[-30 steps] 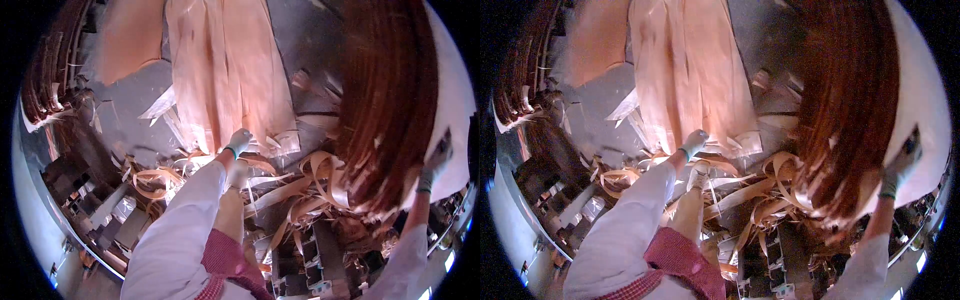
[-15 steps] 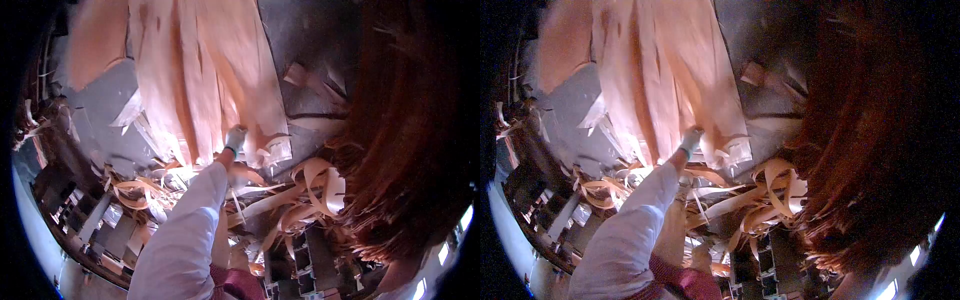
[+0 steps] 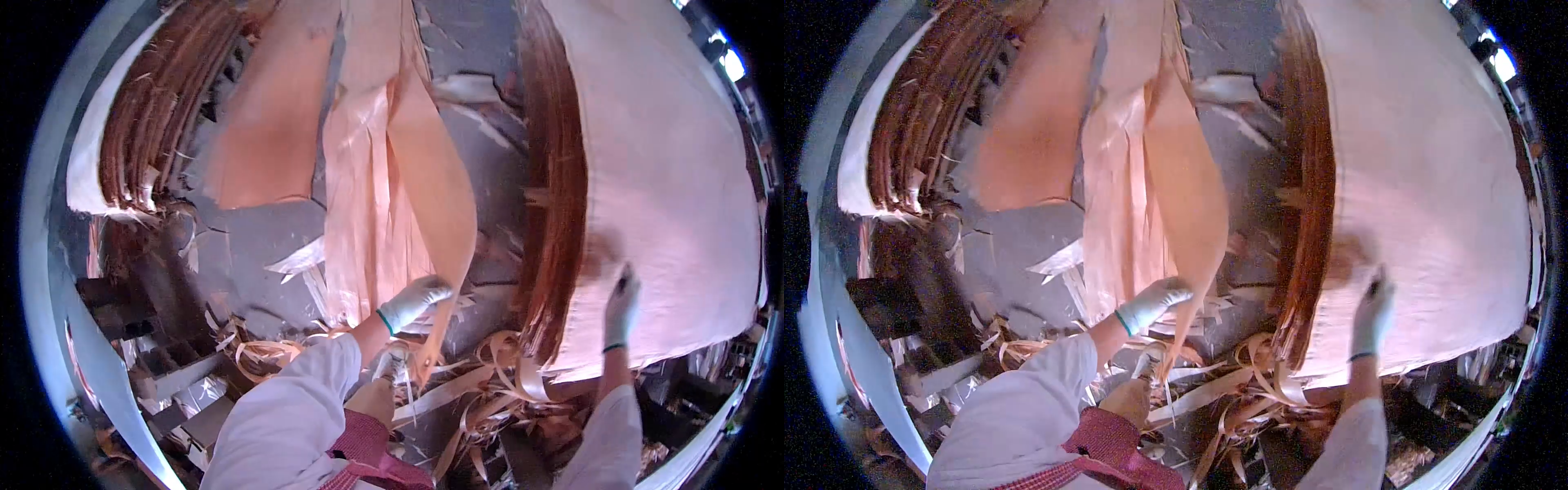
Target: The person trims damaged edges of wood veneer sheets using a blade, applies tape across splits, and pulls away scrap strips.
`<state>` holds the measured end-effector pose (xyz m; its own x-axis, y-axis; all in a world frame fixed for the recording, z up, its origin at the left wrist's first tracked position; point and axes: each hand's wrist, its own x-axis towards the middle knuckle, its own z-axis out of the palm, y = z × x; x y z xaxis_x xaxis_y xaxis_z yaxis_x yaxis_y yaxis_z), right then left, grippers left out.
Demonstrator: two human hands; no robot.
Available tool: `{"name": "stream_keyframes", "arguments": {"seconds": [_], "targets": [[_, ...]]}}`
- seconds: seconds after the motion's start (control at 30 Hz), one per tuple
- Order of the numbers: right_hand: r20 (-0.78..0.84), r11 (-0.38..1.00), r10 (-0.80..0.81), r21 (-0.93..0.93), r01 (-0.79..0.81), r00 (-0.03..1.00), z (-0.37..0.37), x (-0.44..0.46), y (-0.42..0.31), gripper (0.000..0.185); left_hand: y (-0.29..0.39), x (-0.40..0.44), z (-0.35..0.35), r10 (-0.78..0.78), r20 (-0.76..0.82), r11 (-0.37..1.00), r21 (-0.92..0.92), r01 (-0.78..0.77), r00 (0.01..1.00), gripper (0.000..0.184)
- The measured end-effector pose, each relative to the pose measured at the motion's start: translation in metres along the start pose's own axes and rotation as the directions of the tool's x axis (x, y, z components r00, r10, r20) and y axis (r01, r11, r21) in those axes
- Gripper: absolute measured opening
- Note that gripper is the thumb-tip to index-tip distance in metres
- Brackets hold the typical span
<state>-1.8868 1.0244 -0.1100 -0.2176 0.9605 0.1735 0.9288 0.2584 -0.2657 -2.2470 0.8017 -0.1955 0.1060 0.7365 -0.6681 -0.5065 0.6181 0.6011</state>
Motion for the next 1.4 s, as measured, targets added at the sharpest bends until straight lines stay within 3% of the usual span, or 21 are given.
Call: {"name": "stream_keyframes", "arguments": {"seconds": [0.03,0.1,0.13,0.2,0.23,0.33,0.37,0.43,0.47,0.5,0.57,0.67,0.8,0.87,0.97,1.03,1.17,1.23,1.3,1.37,1.4], "targets": [[0.021,0.972,0.032,0.232,-0.036,0.999,0.006,-0.026,-0.016,0.033,0.002,-0.012,0.010,0.054,0.009,0.995,0.084,-0.054,0.999,0.030],[0.459,0.806,0.153,0.454,-0.379,0.875,-0.017,-0.084,-0.080,0.030,0.002,-0.051,0.041,0.059,0.064,0.994,0.089,-0.065,0.996,0.031],[0.572,0.571,0.248,0.566,-0.594,0.782,-0.039,-0.116,-0.135,0.038,-0.012,-0.066,0.057,0.102,0.050,0.985,0.133,-0.107,0.994,0.031],[0.642,0.636,0.221,0.476,-0.608,0.734,-0.045,-0.179,-0.161,0.051,-0.036,-0.103,0.094,0.065,0.072,0.943,0.320,-0.085,0.995,0.030],[0.672,0.717,0.180,0.411,-0.564,0.718,-0.054,-0.200,-0.169,0.052,-0.063,-0.118,0.111,0.118,0.139,0.977,0.160,-0.140,0.983,0.028],[0.774,0.355,0.096,0.560,-0.748,0.625,-0.077,-0.278,-0.152,0.035,-0.137,-0.168,0.154,0.186,0.273,0.978,-0.139,-0.153,0.944,0.025],[0.710,0.415,0.095,0.609,-0.676,0.698,-0.090,-0.306,-0.142,0.029,-0.148,-0.188,0.165,0.196,0.311,0.969,-0.205,-0.135,0.930,0.025],[0.580,0.655,0.076,0.584,-0.479,0.811,-0.134,-0.341,-0.121,0.017,-0.160,-0.227,0.174,0.212,0.502,0.919,0.190,-0.346,0.839,0.021],[0.578,0.604,0.076,0.621,-0.499,0.812,-0.171,-0.356,-0.123,0.014,-0.161,-0.253,0.180,0.184,0.589,0.813,0.359,-0.459,0.787,0.019],[0.555,0.686,0.027,0.595,-0.419,0.831,-0.204,-0.374,-0.116,0.014,-0.131,-0.292,0.194,-0.061,0.552,0.700,0.617,-0.359,0.831,0.027],[0.549,0.733,0.016,0.562,-0.383,0.836,-0.267,-0.411,-0.099,0.014,-0.106,-0.337,0.203,0.266,0.461,0.448,0.718,-0.532,0.846,0.043],[0.583,0.734,0.092,0.508,-0.451,0.807,-0.391,-0.467,-0.097,0.014,-0.096,-0.394,0.211,0.692,0.383,0.020,0.837,-0.547,0.612,0.070],[0.548,0.718,0.142,0.516,-0.466,0.824,-0.531,-0.549,-0.076,0.010,-0.125,-0.387,0.245,0.677,0.537,-0.304,0.826,-0.474,0.503,0.098],[0.419,0.689,0.420,0.430,-0.583,0.805,-0.593,-0.597,-0.087,0.018,-0.136,-0.398,0.284,0.659,0.645,-0.404,0.737,-0.541,0.386,0.087],[0.269,0.672,0.550,0.420,-0.610,0.791,-0.632,-0.653,-0.081,0.019,-0.151,-0.418,0.340,0.606,0.781,-0.554,0.550,-0.625,0.151,0.063],[0.185,0.665,0.585,0.448,-0.598,0.790,-0.645,-0.680,-0.074,0.021,-0.152,-0.445,0.379,0.549,0.832,-0.454,0.373,-0.809,0.075,0.039],[0.020,0.621,0.664,0.542,-0.566,0.747,-0.665,-0.720,-0.049,0.023,-0.157,-0.516,0.448,0.150,0.915,-0.387,0.404,-0.829,0.376,0.014],[-0.066,0.591,0.697,0.617,-0.519,0.714,-0.676,-0.739,-0.025,0.025,-0.168,-0.525,0.474,0.329,0.926,-0.048,0.209,-0.977,0.182,0.017],[-0.151,0.543,0.731,0.719,-0.434,0.666,-0.689,-0.758,0.008,0.026,-0.153,-0.541,0.517,0.127,0.951,-0.068,0.292,-0.954,0.282,0.021],[-0.201,0.464,0.758,0.835,-0.297,0.620,-0.704,-0.780,0.049,0.028,-0.118,-0.560,0.549,0.182,0.926,-0.006,0.339,-0.941,0.332,0.026],[-0.204,0.400,0.772,0.892,-0.211,0.603,-0.707,-0.791,0.069,0.028,-0.091,-0.562,0.573,0.123,0.939,0.395,0.251,-0.884,0.321,0.028]]}}
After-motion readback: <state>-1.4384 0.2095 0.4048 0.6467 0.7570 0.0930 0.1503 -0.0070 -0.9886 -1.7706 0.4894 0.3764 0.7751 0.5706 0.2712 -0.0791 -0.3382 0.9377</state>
